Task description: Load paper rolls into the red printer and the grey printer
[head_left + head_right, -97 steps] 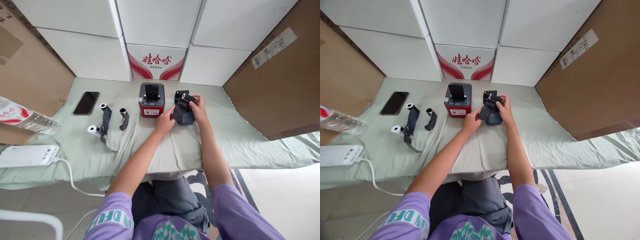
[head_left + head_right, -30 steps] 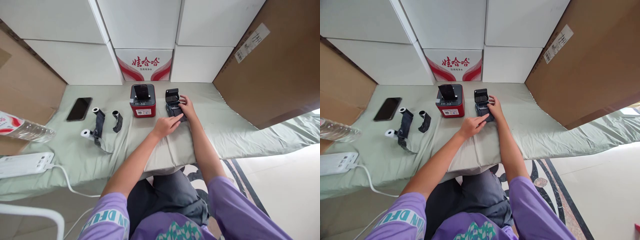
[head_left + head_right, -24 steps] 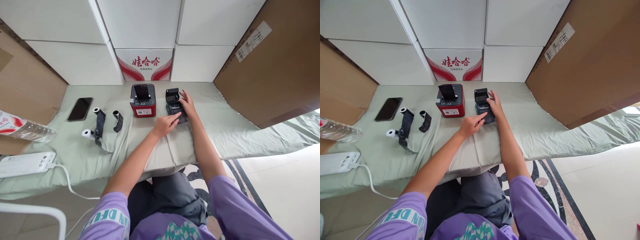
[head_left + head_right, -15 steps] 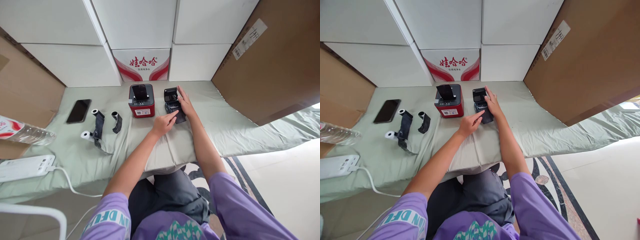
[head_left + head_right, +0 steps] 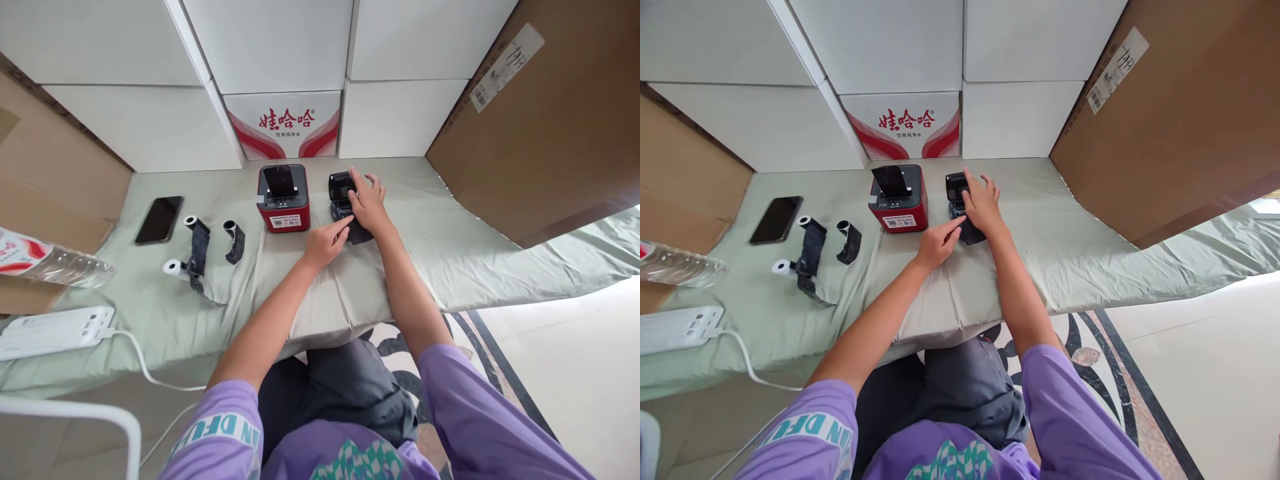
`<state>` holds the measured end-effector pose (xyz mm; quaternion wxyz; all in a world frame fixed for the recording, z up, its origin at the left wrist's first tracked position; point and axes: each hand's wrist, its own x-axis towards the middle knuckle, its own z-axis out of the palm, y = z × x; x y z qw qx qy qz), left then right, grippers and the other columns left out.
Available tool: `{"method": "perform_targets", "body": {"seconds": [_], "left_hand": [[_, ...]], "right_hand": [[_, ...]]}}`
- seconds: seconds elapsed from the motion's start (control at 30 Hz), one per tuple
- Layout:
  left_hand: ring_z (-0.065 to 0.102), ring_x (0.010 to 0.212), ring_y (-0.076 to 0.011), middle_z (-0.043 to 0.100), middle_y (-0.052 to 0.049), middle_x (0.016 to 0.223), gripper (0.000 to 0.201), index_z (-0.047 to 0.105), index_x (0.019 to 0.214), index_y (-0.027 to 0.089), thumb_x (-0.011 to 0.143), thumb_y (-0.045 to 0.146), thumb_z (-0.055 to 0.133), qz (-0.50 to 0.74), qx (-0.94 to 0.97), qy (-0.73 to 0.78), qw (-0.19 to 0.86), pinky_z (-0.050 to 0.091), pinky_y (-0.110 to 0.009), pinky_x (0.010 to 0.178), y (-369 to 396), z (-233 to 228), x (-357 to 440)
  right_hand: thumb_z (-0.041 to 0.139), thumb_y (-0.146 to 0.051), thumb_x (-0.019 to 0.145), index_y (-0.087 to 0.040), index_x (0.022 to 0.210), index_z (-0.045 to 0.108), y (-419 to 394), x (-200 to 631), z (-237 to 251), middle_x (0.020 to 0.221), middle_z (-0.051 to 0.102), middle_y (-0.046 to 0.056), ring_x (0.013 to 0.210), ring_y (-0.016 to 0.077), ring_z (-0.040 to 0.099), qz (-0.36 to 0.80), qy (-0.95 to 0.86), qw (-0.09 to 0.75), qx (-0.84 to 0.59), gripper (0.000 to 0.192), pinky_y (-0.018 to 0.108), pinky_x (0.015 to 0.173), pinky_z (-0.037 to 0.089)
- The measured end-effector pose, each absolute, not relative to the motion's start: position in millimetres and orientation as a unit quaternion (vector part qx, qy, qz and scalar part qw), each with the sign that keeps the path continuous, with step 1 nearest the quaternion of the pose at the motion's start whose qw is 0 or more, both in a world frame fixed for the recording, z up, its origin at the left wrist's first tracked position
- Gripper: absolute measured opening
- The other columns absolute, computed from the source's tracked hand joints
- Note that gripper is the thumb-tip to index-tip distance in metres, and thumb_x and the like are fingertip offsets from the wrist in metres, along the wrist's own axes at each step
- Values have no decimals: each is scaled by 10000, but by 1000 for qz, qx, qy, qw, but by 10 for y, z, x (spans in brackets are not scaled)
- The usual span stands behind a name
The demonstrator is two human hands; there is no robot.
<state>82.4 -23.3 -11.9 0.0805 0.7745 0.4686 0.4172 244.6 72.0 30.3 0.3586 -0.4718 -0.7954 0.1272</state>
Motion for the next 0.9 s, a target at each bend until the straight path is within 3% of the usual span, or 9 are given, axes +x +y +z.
{"method": "perform_targets", "body": {"seconds": [0.23, 0.43, 0.73, 0.9], "left_hand": [[761, 968, -184, 803, -88, 1125, 435, 690, 1388, 209, 1084, 365, 421, 419, 775, 466, 82, 549, -263, 785, -244, -107, 840], [760, 971, -180, 799, -87, 1151, 411, 694, 1379, 196, 1072, 318, 451, 428, 767, 470, 92, 550, -266, 821, -232, -87, 806], [755, 903, -175, 807, -82, 1107, 410, 690, 1387, 195, 1061, 315, 471, 430, 753, 485, 114, 533, -254, 788, -234, -62, 822], [735, 828, -166, 810, -72, 1030, 403, 689, 1393, 215, 1067, 317, 474, 420, 746, 504, 116, 510, -253, 755, -232, -39, 812]], "right_hand": [[408, -439, 983, -321, 1601, 372, 759, 2393, 201, 1550, 541, 88, 1462, 430, 301, 137, -795, 324, -494, 630, 760, 1172, 148], [410, -356, 973, -273, 1604, 383, 683, 2363, 266, 1535, 548, 108, 1399, 433, 364, 108, -794, 320, -506, 637, 738, 1163, 180], [267, -269, 1003, -264, 1683, 211, 475, 2236, 475, 1696, 346, 94, 1340, 387, 420, 18, -794, 187, -578, 683, 640, 1128, 299], [320, -324, 1017, -236, 1639, 351, 599, 2159, 539, 1703, 333, 95, 1403, 411, 363, -2, -796, 157, -584, 629, 619, 1144, 311]]}}
